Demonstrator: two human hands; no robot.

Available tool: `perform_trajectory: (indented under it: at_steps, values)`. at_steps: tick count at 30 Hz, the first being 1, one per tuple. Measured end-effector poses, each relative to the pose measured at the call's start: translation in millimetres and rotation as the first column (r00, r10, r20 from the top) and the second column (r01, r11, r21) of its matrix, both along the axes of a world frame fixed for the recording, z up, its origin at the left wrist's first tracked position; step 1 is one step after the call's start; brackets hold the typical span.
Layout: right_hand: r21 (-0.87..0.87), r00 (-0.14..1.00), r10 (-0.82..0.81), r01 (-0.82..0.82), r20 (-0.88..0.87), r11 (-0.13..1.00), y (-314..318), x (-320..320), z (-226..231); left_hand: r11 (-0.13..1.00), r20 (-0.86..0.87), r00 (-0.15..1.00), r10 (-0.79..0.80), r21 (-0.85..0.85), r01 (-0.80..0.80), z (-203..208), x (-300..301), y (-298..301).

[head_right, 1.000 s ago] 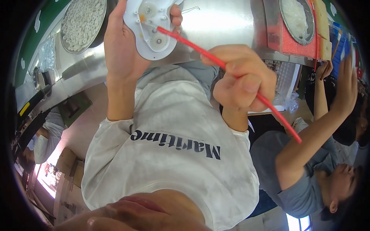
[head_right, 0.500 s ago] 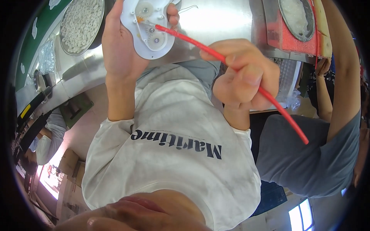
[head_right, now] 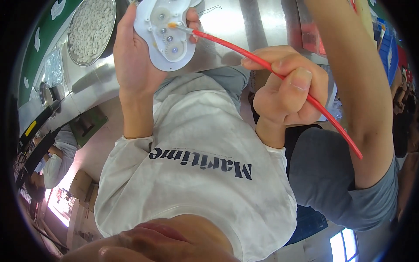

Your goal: Applying adhesive to small plastic components using a thin applicator tube on an assembly line.

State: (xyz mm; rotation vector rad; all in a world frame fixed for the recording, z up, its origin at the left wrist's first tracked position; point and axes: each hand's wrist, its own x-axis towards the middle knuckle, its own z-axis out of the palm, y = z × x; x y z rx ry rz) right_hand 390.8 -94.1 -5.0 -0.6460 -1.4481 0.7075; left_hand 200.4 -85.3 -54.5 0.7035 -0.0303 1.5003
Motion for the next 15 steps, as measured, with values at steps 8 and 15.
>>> perform_trajectory:
  at_steps: [8, 15]
  values:
    - [0.058, 0.985, 0.162, -0.159, -0.058, 0.986, 0, -10, -4, 0.722, 0.009, 1.0, 0.019, -0.692, -0.007, 54, 1, -23]
    - [0.149, 0.965, 0.251, -0.261, 0.082, 0.954, -8, -15, -9, 0.726, -0.077, 0.995, 0.064, -0.681, -0.099, 50, -7, -21]
